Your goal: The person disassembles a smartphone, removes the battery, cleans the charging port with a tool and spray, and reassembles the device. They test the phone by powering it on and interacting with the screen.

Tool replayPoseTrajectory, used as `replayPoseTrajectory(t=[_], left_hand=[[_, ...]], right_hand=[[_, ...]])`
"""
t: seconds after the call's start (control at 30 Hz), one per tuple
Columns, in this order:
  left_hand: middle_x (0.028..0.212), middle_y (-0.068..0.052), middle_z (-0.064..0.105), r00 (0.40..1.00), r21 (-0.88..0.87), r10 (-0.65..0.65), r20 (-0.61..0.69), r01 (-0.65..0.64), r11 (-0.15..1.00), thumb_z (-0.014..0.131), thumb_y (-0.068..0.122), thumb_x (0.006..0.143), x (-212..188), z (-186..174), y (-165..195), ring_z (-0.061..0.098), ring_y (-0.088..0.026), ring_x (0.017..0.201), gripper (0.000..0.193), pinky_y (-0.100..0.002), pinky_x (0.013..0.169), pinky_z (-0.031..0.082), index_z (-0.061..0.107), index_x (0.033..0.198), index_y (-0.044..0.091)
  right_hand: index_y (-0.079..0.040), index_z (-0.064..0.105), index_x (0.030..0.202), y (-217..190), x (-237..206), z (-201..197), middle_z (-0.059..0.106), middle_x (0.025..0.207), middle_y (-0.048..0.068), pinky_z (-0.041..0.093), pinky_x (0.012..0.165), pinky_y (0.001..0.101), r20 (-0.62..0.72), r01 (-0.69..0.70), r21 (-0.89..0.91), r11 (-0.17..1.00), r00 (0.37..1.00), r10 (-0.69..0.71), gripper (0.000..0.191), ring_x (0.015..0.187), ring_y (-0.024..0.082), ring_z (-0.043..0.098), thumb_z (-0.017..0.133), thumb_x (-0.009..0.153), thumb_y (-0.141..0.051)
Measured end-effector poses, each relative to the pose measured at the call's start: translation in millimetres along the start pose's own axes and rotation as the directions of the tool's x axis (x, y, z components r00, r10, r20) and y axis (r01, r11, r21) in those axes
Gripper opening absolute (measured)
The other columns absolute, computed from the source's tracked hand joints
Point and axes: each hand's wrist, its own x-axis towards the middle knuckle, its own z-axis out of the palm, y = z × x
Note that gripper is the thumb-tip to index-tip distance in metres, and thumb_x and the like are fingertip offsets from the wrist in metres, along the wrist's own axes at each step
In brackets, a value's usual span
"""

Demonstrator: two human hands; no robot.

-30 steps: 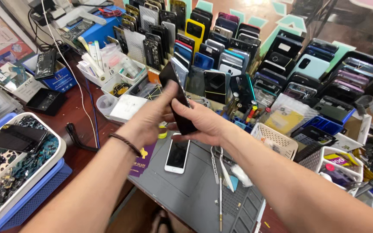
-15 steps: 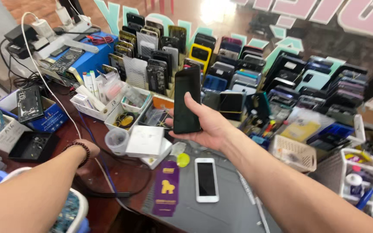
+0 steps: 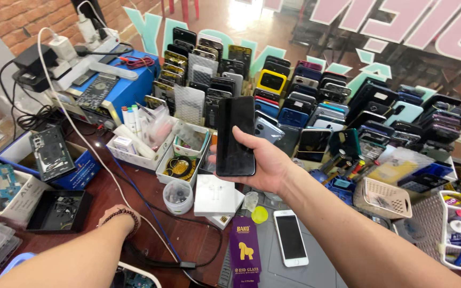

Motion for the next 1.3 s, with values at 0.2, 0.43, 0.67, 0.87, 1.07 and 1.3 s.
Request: replayPoseTrajectory(t=[0.2, 0.43, 0.67, 0.87, 1.07, 1.3], left_hand=[[0.123, -0.027, 0.07, 0.994, -0.105, 0.063, -0.086, -0.072, 0.992, 0.079, 0.025, 0.083, -2.3, -20.5, 0.4, 0.068, -0.039, 0.107, 0.042, -0.046, 0.091, 0.057, 0.076, 0.116, -0.001], [0.084, -0.014, 0.071, 0.806, -0.958, 0.576, -0.138, -0.257, 0.129, 0.072, 0.004, 0.082, -49.5, -83.1, 36.4, 0.067, -0.024, 0.064, 0.016, -0.037, 0.055, 0.049, 0.068, 0.097, -0.003], [0.089, -0.007, 0.066, 0.423, -0.991, 0.899, -0.116, 0.012, -0.133, 0.065, -0.001, 0.09, -138.0, -124.5, 34.0, 0.063, -0.019, 0.076, 0.014, -0.031, 0.068, 0.055, 0.065, 0.104, 0.002], [0.097, -0.008, 0.066, 0.354, -0.999, 0.935, -0.015, 0.026, -0.026, 0.063, 0.002, 0.095, -183.3, -149.2, 34.2, 0.067, -0.017, 0.079, 0.012, -0.029, 0.069, 0.057, 0.065, 0.106, -0.001], [0.091, -0.007, 0.069, 0.476, -0.965, 0.88, 0.007, -0.228, 0.131, 0.059, 0.016, 0.097, -186.3, -141.8, 33.6, 0.065, -0.018, 0.068, 0.014, -0.03, 0.051, 0.046, 0.064, 0.1, 0.003], [0.084, -0.007, 0.063, 0.406, -0.981, 0.914, -0.018, -0.182, 0.061, 0.058, 0.019, 0.101, -190.4, -131.4, 41.3, 0.062, -0.015, 0.062, 0.018, -0.028, 0.047, 0.048, 0.062, 0.1, 0.002]], right_hand=[[-0.004, 0.06, 0.128, -2.6, 5.9, 7.8, 0.071, 0.119, 0.012, 0.058, 0.092, 0.0487, 0.062, 0.006, -0.069, 0.998, 0.998, -0.002, 0.048, 0.11, 0.027, 0.071, 0.056, 0.1, -0.044], [-0.002, 0.061, 0.129, -14.1, 26.8, 42.5, 0.071, 0.123, 0.013, 0.056, 0.092, 0.0483, -0.007, 0.09, 0.091, 0.992, 0.996, -0.09, 0.054, 0.113, 0.03, 0.07, 0.054, 0.099, -0.046], [0.001, 0.06, 0.128, -10.4, 38.5, 91.4, 0.068, 0.124, 0.018, 0.054, 0.101, 0.0508, -0.063, 0.191, 0.266, 0.945, 0.981, -0.181, 0.052, 0.115, 0.033, 0.067, 0.053, 0.1, -0.043], [-0.002, 0.06, 0.126, -14.4, 39.9, 103.9, 0.068, 0.121, 0.02, 0.054, 0.102, 0.0529, -0.173, 0.255, 0.4, 0.88, 0.964, -0.2, 0.045, 0.115, 0.036, 0.067, 0.056, 0.1, -0.038], [-0.004, 0.059, 0.127, -18.6, 43.0, 93.2, 0.068, 0.121, 0.021, 0.054, 0.102, 0.0535, -0.23, 0.29, 0.394, 0.872, 0.95, -0.212, 0.041, 0.115, 0.036, 0.067, 0.055, 0.1, -0.035], [0.002, 0.058, 0.126, -19.8, 48.1, 83.0, 0.067, 0.121, 0.023, 0.055, 0.1, 0.0535, -0.243, 0.288, 0.444, 0.849, 0.95, -0.195, 0.046, 0.113, 0.037, 0.067, 0.055, 0.101, -0.035]])
